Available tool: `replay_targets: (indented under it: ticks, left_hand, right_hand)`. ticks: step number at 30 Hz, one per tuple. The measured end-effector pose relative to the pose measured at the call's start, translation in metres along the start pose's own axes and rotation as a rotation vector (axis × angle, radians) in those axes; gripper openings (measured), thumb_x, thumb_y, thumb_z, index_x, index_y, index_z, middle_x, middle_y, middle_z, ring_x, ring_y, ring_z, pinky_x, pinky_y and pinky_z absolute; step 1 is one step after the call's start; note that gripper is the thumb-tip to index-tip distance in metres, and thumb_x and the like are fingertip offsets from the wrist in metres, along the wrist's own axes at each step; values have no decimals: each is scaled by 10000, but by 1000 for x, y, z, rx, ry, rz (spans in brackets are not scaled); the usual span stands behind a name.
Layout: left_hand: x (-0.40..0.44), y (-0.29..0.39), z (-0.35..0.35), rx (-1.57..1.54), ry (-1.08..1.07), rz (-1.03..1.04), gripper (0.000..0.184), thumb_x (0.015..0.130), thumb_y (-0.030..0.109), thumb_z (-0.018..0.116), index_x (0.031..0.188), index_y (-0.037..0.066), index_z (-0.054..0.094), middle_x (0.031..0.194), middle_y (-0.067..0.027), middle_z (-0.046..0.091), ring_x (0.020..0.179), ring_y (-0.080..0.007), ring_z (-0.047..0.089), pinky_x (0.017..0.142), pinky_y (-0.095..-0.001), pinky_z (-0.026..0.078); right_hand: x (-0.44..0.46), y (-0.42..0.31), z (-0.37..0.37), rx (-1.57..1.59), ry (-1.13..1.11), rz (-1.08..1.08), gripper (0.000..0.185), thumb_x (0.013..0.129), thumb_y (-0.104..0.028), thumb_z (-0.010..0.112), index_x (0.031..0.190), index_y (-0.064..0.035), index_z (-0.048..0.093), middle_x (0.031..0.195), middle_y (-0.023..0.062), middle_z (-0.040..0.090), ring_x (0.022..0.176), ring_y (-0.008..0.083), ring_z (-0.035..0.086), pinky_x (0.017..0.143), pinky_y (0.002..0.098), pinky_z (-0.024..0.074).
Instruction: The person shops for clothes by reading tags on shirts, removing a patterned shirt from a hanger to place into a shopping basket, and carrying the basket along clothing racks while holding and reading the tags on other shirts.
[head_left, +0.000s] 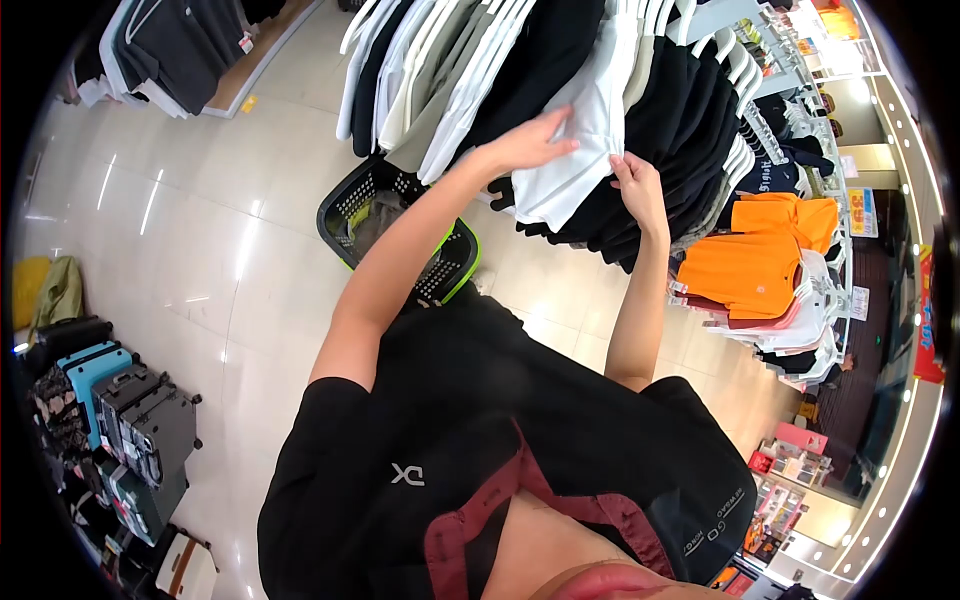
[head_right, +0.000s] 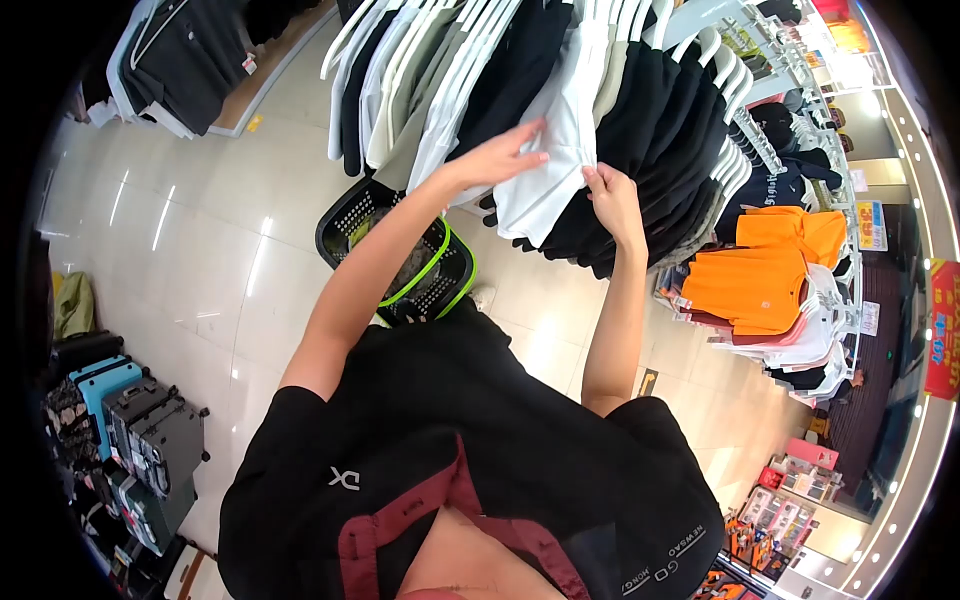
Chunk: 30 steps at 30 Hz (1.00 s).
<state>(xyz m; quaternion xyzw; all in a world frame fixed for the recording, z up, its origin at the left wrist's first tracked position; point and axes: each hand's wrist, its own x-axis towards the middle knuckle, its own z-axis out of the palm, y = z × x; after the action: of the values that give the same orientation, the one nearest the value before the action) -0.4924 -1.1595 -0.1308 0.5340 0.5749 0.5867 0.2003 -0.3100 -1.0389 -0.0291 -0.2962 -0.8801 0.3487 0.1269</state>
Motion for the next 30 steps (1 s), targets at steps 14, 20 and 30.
replay_targets:
  ticks: [14,20,30]
  left_hand:
    - [-15,0,-102,-119,148,-273,667,962,278,575,1433,-80,267,1497,-233,345,1375,-293,379,1119,-360,313]
    - [-12,6,-111,-212,253,-169,596,964,243,585,1392,-72,315,1472,-229,379,1364,-282,397,1121,-355,313]
    - [-6,18,-127,-251,337,-136,592,962,236,573,1397,-76,320,1449,-241,397,1348,-283,422,1110,-353,323]
  right_hand:
    - [-8,-10,-26,-207,19,-75,311,968,-224,547,861,58,620,731,130,650,677,188,651,647,309,512]
    - [-7,-14,-28,-136,18,-31,300,956,-199,557,844,72,618,690,145,648,646,196,653,629,311,495]
    - [-6,-10,-36,-89,14,-47,301,958,-198,558,858,77,628,703,149,642,661,195,650,652,311,496]
